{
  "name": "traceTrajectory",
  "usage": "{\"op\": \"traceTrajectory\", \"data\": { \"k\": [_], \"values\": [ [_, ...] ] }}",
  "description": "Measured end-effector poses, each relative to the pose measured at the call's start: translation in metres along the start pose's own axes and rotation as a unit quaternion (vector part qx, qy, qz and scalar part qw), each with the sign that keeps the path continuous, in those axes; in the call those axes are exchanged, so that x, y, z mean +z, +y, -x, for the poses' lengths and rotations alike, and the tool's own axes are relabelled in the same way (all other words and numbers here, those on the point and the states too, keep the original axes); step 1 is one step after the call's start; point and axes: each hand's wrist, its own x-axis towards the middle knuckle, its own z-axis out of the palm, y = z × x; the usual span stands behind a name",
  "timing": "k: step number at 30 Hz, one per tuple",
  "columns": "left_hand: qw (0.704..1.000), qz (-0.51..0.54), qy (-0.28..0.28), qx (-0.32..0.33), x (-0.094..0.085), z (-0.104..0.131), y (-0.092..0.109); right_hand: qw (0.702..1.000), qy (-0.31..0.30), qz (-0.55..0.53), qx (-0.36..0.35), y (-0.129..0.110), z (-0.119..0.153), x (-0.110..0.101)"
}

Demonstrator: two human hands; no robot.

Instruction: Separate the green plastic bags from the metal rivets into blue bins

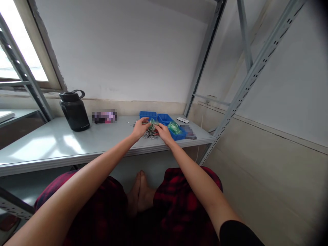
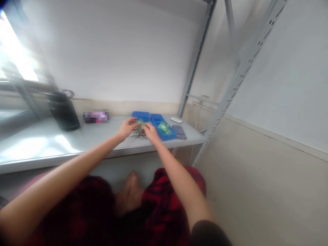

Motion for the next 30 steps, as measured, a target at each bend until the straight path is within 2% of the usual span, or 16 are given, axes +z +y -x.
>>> {"op": "traceTrajectory", "data": {
  "k": [4,8,12,14,18,24,30],
  "values": [
    [0.999,-0.001,-0.024,-0.029,-0.001,-0.001,-0.002,1.0,-0.012,0.017,0.007,0.0,0.002,0.0],
    [0.999,-0.009,-0.015,-0.047,-0.002,-0.001,-0.004,0.999,-0.01,0.051,0.004,0.001,0.0,-0.002],
    [0.998,-0.026,0.008,-0.057,-0.002,-0.002,-0.002,0.982,0.065,0.152,-0.097,0.0,-0.001,-0.009],
    [0.998,-0.02,0.003,-0.059,-0.003,-0.001,0.0,0.977,0.062,0.168,-0.115,-0.002,0.0,-0.013],
    [0.996,0.042,-0.034,-0.069,-0.006,0.001,0.006,0.991,0.004,0.114,-0.066,-0.011,0.004,-0.016],
    [0.995,0.079,-0.012,-0.059,-0.006,0.001,0.01,0.996,-0.009,0.044,-0.074,-0.021,0.011,-0.009],
    [0.995,0.07,0.001,-0.067,-0.002,0.0,0.001,0.996,0.017,0.055,-0.068,-0.009,0.006,-0.006]
  ]
}}
